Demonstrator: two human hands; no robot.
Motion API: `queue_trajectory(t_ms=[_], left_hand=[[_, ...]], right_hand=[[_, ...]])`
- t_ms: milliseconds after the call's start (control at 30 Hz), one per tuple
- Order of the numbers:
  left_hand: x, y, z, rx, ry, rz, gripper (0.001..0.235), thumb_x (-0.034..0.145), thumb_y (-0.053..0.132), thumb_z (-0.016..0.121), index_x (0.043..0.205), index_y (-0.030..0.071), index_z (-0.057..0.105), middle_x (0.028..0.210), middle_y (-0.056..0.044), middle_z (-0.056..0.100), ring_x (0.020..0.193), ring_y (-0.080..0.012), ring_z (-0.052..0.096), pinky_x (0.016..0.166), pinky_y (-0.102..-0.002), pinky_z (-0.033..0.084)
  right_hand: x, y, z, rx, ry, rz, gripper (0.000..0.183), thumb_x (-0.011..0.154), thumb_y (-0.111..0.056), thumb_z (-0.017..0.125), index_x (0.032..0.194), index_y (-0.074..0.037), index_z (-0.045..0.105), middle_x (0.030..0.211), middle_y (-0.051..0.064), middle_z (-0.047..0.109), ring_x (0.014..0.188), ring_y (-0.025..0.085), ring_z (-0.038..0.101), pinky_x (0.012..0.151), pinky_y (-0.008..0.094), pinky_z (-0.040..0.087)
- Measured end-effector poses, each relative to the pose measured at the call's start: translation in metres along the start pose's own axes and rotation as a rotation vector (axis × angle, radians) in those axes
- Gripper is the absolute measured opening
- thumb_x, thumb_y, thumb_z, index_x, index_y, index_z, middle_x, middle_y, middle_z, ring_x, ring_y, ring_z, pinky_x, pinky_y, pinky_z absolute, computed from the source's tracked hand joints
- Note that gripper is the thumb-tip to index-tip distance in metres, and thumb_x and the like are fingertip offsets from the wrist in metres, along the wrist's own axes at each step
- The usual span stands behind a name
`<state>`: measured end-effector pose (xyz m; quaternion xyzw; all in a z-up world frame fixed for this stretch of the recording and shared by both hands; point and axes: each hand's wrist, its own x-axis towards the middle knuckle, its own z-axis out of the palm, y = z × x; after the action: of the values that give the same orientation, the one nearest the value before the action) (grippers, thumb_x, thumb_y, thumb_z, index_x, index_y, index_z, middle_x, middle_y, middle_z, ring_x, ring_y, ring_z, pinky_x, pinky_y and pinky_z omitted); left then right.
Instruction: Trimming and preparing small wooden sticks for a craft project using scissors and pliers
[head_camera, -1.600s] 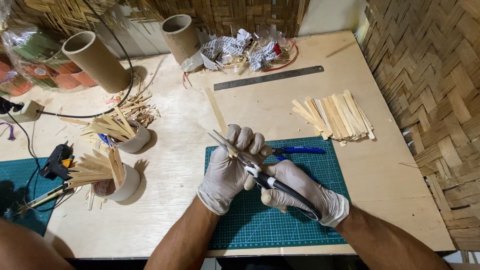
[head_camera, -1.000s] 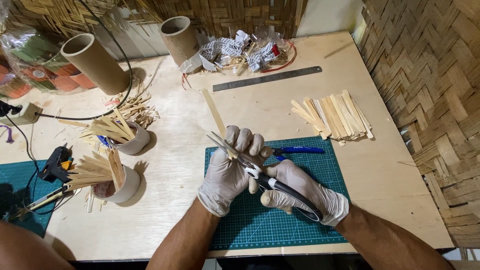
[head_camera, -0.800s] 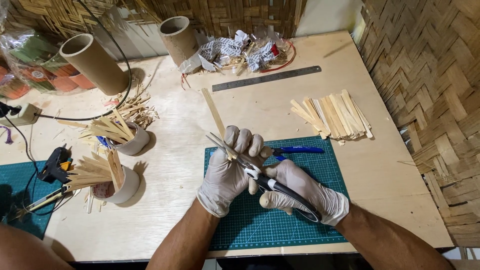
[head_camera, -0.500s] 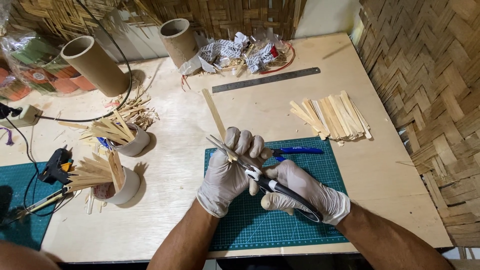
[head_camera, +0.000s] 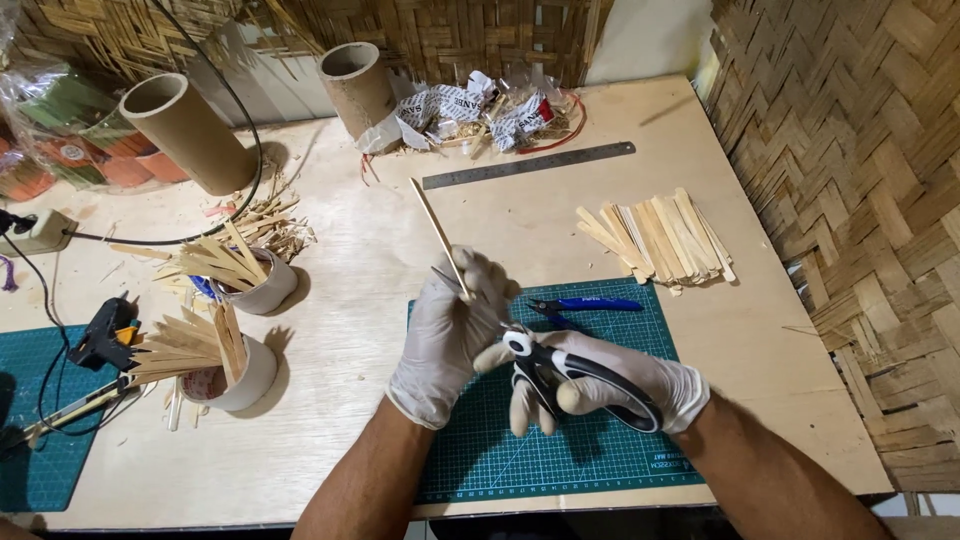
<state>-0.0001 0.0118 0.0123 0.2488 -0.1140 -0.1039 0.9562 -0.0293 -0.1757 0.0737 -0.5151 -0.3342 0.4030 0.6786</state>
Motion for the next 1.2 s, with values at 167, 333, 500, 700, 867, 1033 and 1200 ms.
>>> queue_trajectory(t_ms=[167,333,500,700,867,1033,1200], left_hand=[[0.005,0.012,0.014,0.167,0.363,0.228,0.016,0.097,0.020,0.071,0.101,0.005,0.067,0.084,-0.008,0.069,0.073,-0.0149,0.067,0.072,-0.024,0.056],[0.010,0.013,0.015,0.560,0.602,0.401,0.013,0.087,0.007,0.077,0.096,0.003,0.070,0.084,-0.018,0.075,0.064,-0.0219,0.068,0.070,-0.031,0.054],[0.005,0.006,0.035,0.666,0.589,0.401,0.017,0.081,0.004,0.079,0.095,0.001,0.070,0.085,-0.020,0.077,0.064,-0.0262,0.075,0.070,-0.033,0.058],[0.000,0.001,0.046,0.662,0.643,0.291,0.008,0.081,0.001,0.075,0.084,0.000,0.068,0.071,-0.019,0.075,0.063,-0.0271,0.077,0.074,-0.035,0.061],[0.008,0.026,0.037,0.650,0.741,0.450,0.013,0.079,0.009,0.077,0.087,0.005,0.067,0.073,-0.014,0.075,0.067,-0.0214,0.076,0.075,-0.034,0.062],[0.011,0.048,0.036,0.590,0.794,0.540,0.016,0.079,0.010,0.076,0.089,0.007,0.064,0.074,-0.011,0.074,0.067,-0.0188,0.077,0.074,-0.030,0.062],[0.016,0.030,0.003,0.467,0.704,0.327,0.023,0.087,0.018,0.069,0.074,-0.001,0.071,0.064,-0.010,0.068,0.064,-0.0168,0.070,0.073,-0.032,0.062]], right_hand=[[-0.009,0.027,-0.024,0.203,-0.001,0.123,0.084,0.080,-0.036,0.087,0.140,0.005,0.044,0.103,0.016,0.072,0.084,0.016,0.070,0.078,0.025,0.059],[-0.001,0.043,-0.030,-0.177,0.718,-0.031,0.044,0.069,-0.006,0.090,0.106,0.003,0.070,0.078,0.014,0.077,0.065,0.022,0.074,0.060,0.031,0.062],[-0.003,0.035,-0.030,-0.338,0.911,-0.032,0.051,0.076,-0.013,0.090,0.123,-0.007,0.071,0.074,0.010,0.077,0.059,0.012,0.069,0.055,0.023,0.059],[0.001,0.013,-0.011,-0.512,1.001,0.159,0.066,0.065,-0.029,0.096,0.125,-0.016,0.071,0.087,0.010,0.081,0.078,0.018,0.076,0.073,0.031,0.062],[0.005,-0.008,0.012,-0.664,0.865,0.433,0.075,0.068,-0.026,0.087,0.138,-0.016,0.062,0.105,0.020,0.080,0.098,0.036,0.078,0.087,0.045,0.064],[0.017,0.007,0.038,-0.828,0.760,0.462,0.071,0.079,-0.021,0.079,0.144,-0.008,0.055,0.099,0.026,0.078,0.088,0.038,0.078,0.075,0.043,0.067],[0.012,0.056,0.045,-1.533,0.501,0.348,0.055,0.093,-0.037,0.064,0.136,-0.004,0.056,0.092,0.017,0.070,0.075,0.035,0.069,0.061,0.046,0.059]])
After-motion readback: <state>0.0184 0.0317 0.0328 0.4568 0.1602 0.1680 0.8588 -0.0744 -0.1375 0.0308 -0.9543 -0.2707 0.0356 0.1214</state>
